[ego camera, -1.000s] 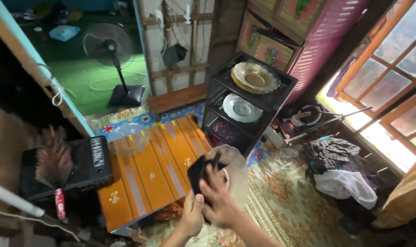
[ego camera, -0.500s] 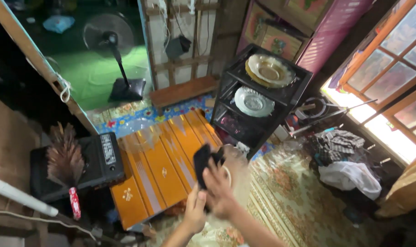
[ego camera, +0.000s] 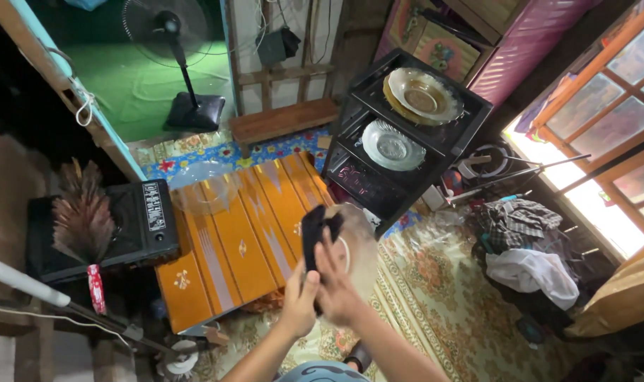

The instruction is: The recorder is wiping glass plates with a black cloth and organizing them in a dish rack.

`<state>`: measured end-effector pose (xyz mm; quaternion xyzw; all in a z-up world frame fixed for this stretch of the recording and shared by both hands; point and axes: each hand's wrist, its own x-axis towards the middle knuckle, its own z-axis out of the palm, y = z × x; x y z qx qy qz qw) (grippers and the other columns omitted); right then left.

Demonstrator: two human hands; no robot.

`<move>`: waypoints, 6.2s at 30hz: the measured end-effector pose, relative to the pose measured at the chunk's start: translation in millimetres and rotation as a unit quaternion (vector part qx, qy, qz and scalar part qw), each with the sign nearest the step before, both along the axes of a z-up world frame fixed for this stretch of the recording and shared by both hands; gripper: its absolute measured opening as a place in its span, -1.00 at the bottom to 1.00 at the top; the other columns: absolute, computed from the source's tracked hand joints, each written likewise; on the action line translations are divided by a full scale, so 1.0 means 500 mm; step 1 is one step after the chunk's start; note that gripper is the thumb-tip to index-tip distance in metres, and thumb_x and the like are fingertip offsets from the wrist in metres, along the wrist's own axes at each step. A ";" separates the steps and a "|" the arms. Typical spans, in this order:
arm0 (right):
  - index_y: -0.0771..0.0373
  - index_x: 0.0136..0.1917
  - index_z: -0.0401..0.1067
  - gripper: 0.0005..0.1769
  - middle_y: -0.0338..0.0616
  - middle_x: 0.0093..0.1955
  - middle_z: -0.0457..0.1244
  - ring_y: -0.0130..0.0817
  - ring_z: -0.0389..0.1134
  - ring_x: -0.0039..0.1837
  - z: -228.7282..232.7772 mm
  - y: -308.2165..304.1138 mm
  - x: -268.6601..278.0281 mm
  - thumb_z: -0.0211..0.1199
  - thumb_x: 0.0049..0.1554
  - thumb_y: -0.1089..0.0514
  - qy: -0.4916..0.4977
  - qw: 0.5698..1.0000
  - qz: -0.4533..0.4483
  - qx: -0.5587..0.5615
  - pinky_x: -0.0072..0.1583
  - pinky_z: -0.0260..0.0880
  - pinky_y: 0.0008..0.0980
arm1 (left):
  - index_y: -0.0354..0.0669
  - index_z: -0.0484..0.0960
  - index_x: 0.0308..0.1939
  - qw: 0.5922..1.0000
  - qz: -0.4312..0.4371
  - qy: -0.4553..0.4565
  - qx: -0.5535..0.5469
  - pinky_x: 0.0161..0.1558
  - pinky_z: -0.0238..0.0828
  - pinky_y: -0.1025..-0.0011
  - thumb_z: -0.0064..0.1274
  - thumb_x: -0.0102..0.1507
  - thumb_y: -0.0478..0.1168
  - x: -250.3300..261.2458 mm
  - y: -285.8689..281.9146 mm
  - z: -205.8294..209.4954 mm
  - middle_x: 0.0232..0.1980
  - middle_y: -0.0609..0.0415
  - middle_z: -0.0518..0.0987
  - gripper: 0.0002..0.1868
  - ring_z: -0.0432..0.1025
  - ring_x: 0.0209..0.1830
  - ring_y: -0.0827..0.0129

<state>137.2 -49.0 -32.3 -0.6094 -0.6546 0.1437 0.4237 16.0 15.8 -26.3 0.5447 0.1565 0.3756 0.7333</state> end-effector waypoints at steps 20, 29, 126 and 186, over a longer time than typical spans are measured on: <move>0.29 0.65 -0.14 -0.13 0.33 0.69 -0.34 0.30 -0.42 0.67 0.104 0.061 0.083 0.09 0.23 -0.05 -0.170 0.974 -0.123 0.088 0.52 -0.44 0.26 | -0.48 0.17 0.55 0.996 0.063 -0.028 0.060 0.45 0.08 0.30 -0.16 0.46 0.16 0.019 -0.003 0.038 0.46 -0.29 0.29 -0.19 0.25 0.44 0.17; 0.18 0.64 0.00 -0.29 0.15 0.72 -0.13 0.19 -0.12 0.71 0.052 -0.015 -0.073 0.06 0.27 0.12 0.048 0.995 -0.078 -0.048 0.61 -0.10 0.15 | -0.53 0.15 0.53 0.991 0.081 -0.056 0.088 0.51 0.03 0.21 -0.18 0.46 0.19 -0.052 0.024 0.016 0.57 -0.25 0.26 -0.15 0.18 0.56 0.11; 0.32 0.64 -0.07 -0.20 0.19 0.73 -0.23 0.14 -0.35 0.74 0.021 0.061 0.048 0.04 0.19 0.18 -0.164 0.972 -0.156 0.055 0.63 -0.41 0.09 | -0.40 0.05 0.56 1.000 -0.008 0.007 0.019 0.51 -0.09 0.32 -0.22 0.43 0.13 -0.045 -0.007 -0.013 0.63 -0.08 0.17 -0.20 0.04 0.62 0.26; 0.32 0.55 0.04 -0.15 0.22 0.67 -0.17 0.26 -0.23 0.69 -0.027 -0.026 -0.009 0.10 0.00 0.22 -0.047 0.992 -0.107 -0.037 0.61 -0.27 0.04 | -0.39 0.04 0.58 0.987 0.114 -0.074 0.087 0.58 -0.07 0.23 -0.21 0.49 0.13 -0.022 0.043 0.013 0.63 -0.18 0.14 -0.22 0.05 0.64 0.13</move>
